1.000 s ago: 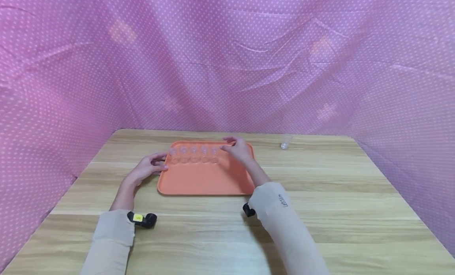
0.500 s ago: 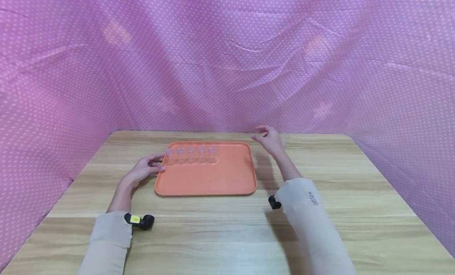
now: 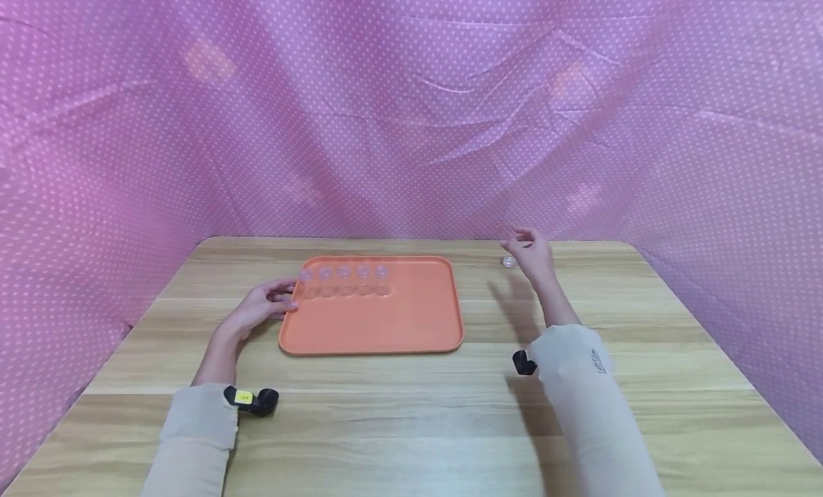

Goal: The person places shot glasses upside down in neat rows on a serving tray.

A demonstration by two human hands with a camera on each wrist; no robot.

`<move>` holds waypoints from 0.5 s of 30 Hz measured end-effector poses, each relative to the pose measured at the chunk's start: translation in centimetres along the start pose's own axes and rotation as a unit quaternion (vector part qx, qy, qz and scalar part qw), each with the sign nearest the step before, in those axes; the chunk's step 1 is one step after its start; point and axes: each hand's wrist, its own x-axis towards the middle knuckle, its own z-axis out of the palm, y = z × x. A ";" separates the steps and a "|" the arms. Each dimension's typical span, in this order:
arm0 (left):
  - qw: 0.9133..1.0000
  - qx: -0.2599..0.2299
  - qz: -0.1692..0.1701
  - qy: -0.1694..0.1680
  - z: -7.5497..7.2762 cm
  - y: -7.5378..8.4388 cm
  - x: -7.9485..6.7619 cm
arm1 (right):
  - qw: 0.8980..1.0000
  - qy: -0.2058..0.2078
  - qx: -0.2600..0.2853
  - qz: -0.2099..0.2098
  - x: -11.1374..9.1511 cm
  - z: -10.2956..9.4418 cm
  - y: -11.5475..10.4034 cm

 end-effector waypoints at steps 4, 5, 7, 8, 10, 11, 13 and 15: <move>1.000 -0.008 0.001 -0.001 -0.1 0.0 -0.1 | 0.999 0.013 0.020 0.045 -0.1 -0.1 1.5; 1.000 -0.009 0.002 -0.002 -0.1 0.0 -0.1 | 0.998 0.017 0.024 0.055 -0.1 -0.1 1.9; 1.000 -0.010 0.002 -0.002 -0.1 0.0 -0.1 | 0.997 0.021 0.033 0.071 -0.2 -0.1 2.6; 1.000 -0.008 0.001 -0.002 -0.1 0.0 -0.1 | 0.996 0.023 0.038 0.077 -0.2 -0.1 2.9; 1.000 -0.006 0.001 -0.003 -0.1 0.0 -0.2 | 0.994 0.025 0.049 0.094 -0.2 0.0 3.5; 1.000 -0.008 0.000 -0.003 -0.1 0.0 -0.2 | 0.993 0.024 0.053 0.099 -0.2 0.1 3.7; 1.000 -0.011 0.000 -0.003 -0.1 0.0 -0.1 | 0.992 0.020 0.057 0.108 0.0 0.2 4.1; 1.000 -0.014 0.002 -0.006 -0.1 0.0 0.0 | 0.991 0.014 0.058 0.116 0.3 0.2 4.6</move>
